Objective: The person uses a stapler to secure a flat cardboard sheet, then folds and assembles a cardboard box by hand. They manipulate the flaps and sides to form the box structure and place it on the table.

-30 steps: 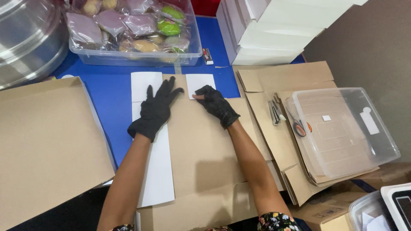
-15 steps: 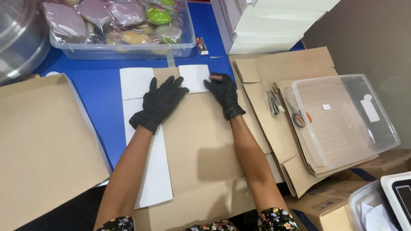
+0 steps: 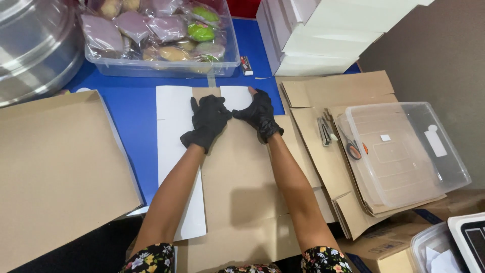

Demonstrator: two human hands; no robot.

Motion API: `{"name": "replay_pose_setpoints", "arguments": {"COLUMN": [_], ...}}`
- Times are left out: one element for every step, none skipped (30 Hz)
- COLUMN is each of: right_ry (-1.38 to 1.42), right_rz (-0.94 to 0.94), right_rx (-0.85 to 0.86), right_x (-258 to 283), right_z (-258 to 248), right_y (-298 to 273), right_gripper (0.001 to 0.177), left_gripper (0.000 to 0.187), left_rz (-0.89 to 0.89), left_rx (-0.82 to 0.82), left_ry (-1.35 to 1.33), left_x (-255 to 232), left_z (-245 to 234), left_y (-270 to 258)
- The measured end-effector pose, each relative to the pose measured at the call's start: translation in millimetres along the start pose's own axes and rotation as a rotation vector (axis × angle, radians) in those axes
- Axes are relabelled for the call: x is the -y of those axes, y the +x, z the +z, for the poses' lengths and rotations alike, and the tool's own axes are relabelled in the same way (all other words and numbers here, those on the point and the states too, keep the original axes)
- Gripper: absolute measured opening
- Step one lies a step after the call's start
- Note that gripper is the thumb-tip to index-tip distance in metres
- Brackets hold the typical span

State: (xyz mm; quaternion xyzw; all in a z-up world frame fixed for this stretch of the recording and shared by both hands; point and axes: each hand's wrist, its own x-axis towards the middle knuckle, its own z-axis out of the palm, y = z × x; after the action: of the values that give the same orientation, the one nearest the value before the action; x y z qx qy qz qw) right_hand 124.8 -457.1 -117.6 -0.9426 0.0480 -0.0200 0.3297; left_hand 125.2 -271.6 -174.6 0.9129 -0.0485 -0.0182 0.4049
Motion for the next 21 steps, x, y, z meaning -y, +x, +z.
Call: {"name": "replay_pose_setpoints", "arguments": {"right_ry": [-0.152, -0.154, -0.157, -0.161, -0.161, -0.154, -0.148, -0.147, -0.086, -0.024, -0.021, 0.019, 0.064, 0.073, 0.191, 0.307, 0.310, 0.324, 0.339, 0.343, 0.119], "right_rz": [0.031, 0.021, 0.033, 0.044, 0.037, 0.090, 0.145, 0.139, 0.146, 0.153, 0.151, 0.268, 0.378, 0.371, 0.261, 0.149, 0.146, 0.168, 0.189, 0.184, 0.107], "right_rx": [0.033, 0.022, 0.054, 0.086, 0.083, 0.099, 0.114, 0.110, 0.058, 0.006, 0.002, 0.094, 0.179, 0.166, 0.036, -0.093, -0.103, -0.056, -0.006, -0.012, 0.064], "right_x": [-3.3, 2.4, 10.0, 17.3, 31.1, 44.5, 57.6, 48.5, 39.5, 30.2, 55.2, 80.0, 106.9, 70.0, 31.7, -6.7, -1.6, 3.4, 9.2, 6.9, 4.7], "right_z": [3.5, -1.9, -5.0, -7.8, -12.3, -16.9, -23.0, -17.8, -12.1, -6.8, -24.4, -42.9, -63.4, -44.2, -24.6, -4.6, -9.2, -13.7, -17.9, -15.3, -10.3], "right_y": [10.4, 7.6, 4.9, 2.5, -4.6, -11.3, -17.6, -14.5, -10.9, -6.6, -19.2, -31.6, -41.5, -29.1, -16.6, -2.9, -7.6, -12.3, -16.7, -12.7, -10.3], "right_gripper": [0.129, 0.129, 0.132, 0.135, 0.135, 0.137, 0.139, 0.139, 0.136, 0.133, 0.133, 0.129, 0.126, 0.126, 0.116, 0.106, 0.106, 0.107, 0.108, 0.108, 0.111], "left_gripper": [0.009, 0.009, 0.008, 0.009, 0.009, 0.012, 0.015, 0.015, 0.012, 0.010, 0.010, 0.010, 0.010, 0.010, 0.013, 0.018, 0.018, 0.025, 0.032, 0.032, 0.057], "left_rz": [-0.007, 0.002, 0.004, 0.006, 0.008, 0.006, 0.007, 0.011, 0.030, 0.050, 0.055, 0.068, 0.091, 0.104, 0.087, 0.069, 0.080, 0.083, 0.082, 0.089, 0.180], "left_rx": [-0.012, -0.024, -0.017, -0.011, -0.018, -0.026, -0.033, -0.039, -0.057, -0.075, -0.077, -0.083, -0.093, -0.100, -0.124, -0.147, -0.148, -0.175, -0.204, -0.208, -0.306], "left_ry": [-0.024, -0.026, -0.039, -0.053, -0.052, -0.038, -0.024, -0.023, -0.019, -0.015, -0.012, 0.002, 0.020, 0.026, -0.012, -0.050, -0.049, -0.008, 0.033, 0.035, 0.130], "left_x": [-1.0, 0.1, 3.1, 6.3, 7.0, 7.7, 6.8, 5.5, 4.7, 3.4, 6.8, 9.4, 10.1, 3.5, -2.8, -8.5, -13.1, -17.6, -22.1, -16.3, -8.2], "left_z": [-0.9, 2.5, 3.6, 4.9, 6.6, 8.5, 10.4, 10.3, 10.1, 10.3, 12.0, 13.8, 12.1, 3.8, -1.9, -7.2, -9.6, -11.9, -15.0, -10.1, -4.8], "left_y": [3.1, 2.8, 1.9, 1.6, 1.3, 1.6, 3.0, -0.5, -3.4, -5.9, -6.7, -7.0, -2.3, -7.9, -15.1, -22.1, -22.1, -22.1, -22.7, -14.4, -8.4]}}
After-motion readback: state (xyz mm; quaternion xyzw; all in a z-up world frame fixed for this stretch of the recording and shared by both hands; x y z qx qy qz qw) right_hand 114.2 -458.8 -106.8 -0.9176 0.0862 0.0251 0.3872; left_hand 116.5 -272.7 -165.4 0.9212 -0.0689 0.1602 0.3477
